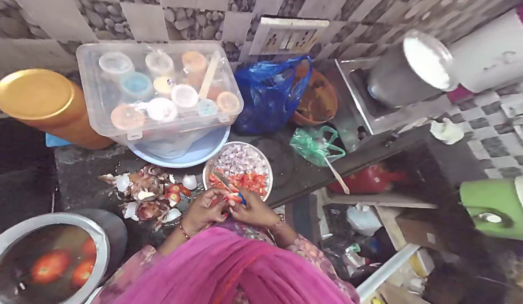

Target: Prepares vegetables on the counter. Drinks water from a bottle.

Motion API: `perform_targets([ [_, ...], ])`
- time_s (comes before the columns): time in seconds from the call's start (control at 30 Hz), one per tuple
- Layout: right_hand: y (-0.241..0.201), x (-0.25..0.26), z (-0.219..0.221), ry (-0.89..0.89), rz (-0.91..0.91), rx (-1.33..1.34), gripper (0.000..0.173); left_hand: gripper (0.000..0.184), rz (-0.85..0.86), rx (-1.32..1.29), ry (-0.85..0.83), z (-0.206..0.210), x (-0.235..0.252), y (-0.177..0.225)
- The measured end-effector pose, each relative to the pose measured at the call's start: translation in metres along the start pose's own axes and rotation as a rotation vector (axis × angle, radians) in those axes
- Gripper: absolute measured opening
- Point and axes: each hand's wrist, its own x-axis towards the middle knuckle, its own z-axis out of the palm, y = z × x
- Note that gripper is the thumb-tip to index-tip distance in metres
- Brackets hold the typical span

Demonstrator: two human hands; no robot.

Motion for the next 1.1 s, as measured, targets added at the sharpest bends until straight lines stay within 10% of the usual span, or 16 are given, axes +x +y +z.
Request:
perform_targets([
  [0.37, -0.009, -0.002, 0.007, 0.055, 0.175, 0.113, 0.034, 0.027, 0.294, 0.331, 0.150, 0.003, 0.002, -0.008],
  [1.1, 0.000, -0.008, 0.020, 0.141, 0.097, -0.113, 0.038, 0.023, 0.133, 0.573, 0.157, 0.007, -0.005, 0.006],
])
